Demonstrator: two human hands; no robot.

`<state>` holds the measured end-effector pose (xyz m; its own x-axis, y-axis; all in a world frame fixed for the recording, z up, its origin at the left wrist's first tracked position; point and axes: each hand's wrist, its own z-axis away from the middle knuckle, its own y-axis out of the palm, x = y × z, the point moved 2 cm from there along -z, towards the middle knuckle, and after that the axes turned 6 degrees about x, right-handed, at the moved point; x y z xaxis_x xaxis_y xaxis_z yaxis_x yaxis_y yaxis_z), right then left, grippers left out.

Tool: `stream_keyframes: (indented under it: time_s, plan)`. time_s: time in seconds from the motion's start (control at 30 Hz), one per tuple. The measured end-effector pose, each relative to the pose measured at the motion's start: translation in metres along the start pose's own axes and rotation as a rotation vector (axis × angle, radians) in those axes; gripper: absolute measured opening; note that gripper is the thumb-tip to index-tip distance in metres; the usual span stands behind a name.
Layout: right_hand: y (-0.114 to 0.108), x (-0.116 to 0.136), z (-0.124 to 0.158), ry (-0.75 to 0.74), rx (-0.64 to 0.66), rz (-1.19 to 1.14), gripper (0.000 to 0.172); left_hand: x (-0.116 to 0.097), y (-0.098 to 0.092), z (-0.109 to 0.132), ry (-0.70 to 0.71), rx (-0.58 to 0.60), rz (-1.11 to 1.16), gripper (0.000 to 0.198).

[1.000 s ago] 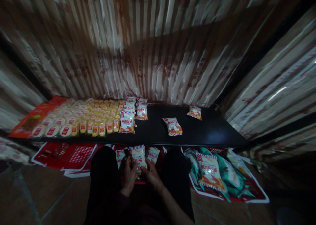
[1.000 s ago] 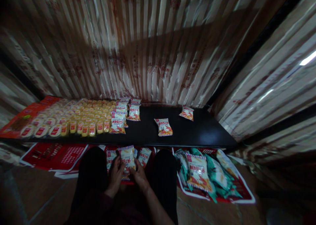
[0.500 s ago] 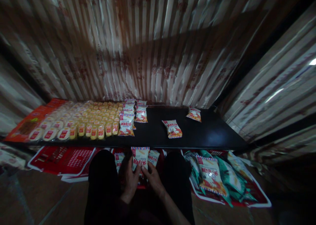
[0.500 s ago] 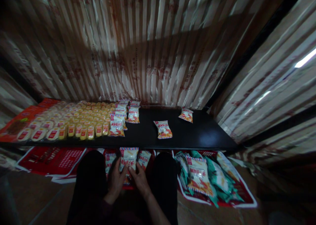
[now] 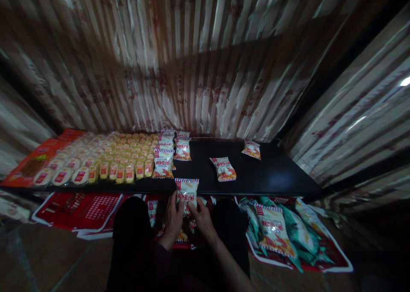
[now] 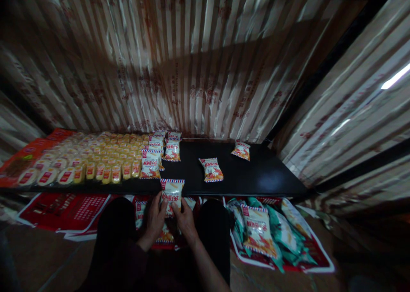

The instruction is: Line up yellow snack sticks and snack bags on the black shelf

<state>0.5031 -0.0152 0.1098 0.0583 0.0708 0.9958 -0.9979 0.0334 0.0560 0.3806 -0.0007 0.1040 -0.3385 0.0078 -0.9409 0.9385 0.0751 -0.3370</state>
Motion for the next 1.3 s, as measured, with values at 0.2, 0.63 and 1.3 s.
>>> stream_keyframes:
  time_s: [0.2,0.63,1.3]
  plan:
    - [-0.004,0.009,-0.02,-0.02,-0.043,0.105,0.051,-0.015,0.003,-0.022,0.02,-0.013,0.005,0.042]
    - [-0.02,0.031,-0.068,-0.086,-0.116,0.197,0.053,-0.03,0.02,-0.049,0.133,0.001,-0.152,0.049]
    - [-0.018,0.026,-0.125,-0.147,-0.164,0.271,0.047,-0.009,0.042,-0.065,0.312,0.052,-0.379,0.052]
